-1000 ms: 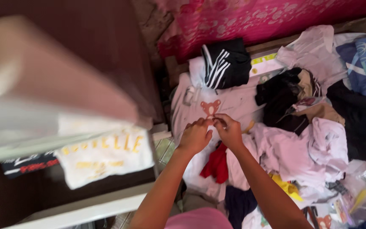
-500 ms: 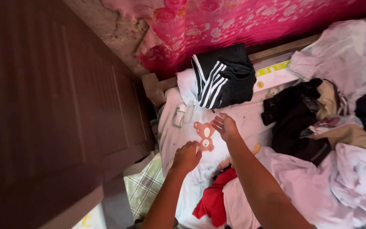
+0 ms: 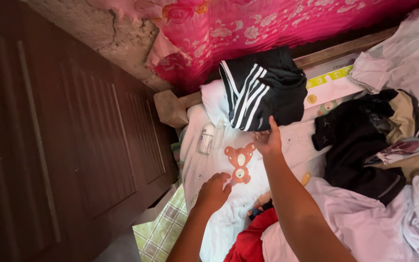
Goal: The person folds and places several clothing items into a drawer, then wipes the drawer front with a cloth. They handle a dark shirt, a white sweatshirt, and a black garment, arranging them inside the drawer before cleaning the exterior surface.
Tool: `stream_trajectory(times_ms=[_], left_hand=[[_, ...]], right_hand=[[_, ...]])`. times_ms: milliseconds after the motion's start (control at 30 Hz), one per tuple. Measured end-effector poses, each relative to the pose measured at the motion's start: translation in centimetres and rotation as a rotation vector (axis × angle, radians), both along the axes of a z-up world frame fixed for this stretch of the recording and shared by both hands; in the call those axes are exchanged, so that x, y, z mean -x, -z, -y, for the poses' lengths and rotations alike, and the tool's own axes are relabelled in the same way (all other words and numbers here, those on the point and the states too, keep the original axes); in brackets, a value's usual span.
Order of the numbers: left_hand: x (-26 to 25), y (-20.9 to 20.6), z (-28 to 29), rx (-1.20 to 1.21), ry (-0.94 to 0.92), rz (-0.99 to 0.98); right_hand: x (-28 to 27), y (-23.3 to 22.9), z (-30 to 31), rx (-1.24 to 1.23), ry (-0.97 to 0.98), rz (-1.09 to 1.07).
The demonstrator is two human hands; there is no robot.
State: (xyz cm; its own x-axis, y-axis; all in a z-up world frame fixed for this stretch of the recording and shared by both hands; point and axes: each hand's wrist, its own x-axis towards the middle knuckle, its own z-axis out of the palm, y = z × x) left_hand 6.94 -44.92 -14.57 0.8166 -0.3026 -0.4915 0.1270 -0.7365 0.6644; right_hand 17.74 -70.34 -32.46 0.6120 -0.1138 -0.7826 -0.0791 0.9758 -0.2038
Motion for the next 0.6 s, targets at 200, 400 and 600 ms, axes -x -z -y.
stream_trajectory(times_ms=[200,400,600], left_hand=[[0.0,-1.2,0.4,0.01,0.046,0.159],[0.5,-3.9,1.4,0.113,0.016,0.271],[-0.1,-5.0,1.0,0.204,-0.164,0.414]], right_hand=[[-1.3,-4.5,-0.2,-0.015,0.022,0.09],[-2.4,-8.1,0.2,0.058,0.017,0.328],[-3.1,-13.8,1.9,0.239,0.005,0.356]])
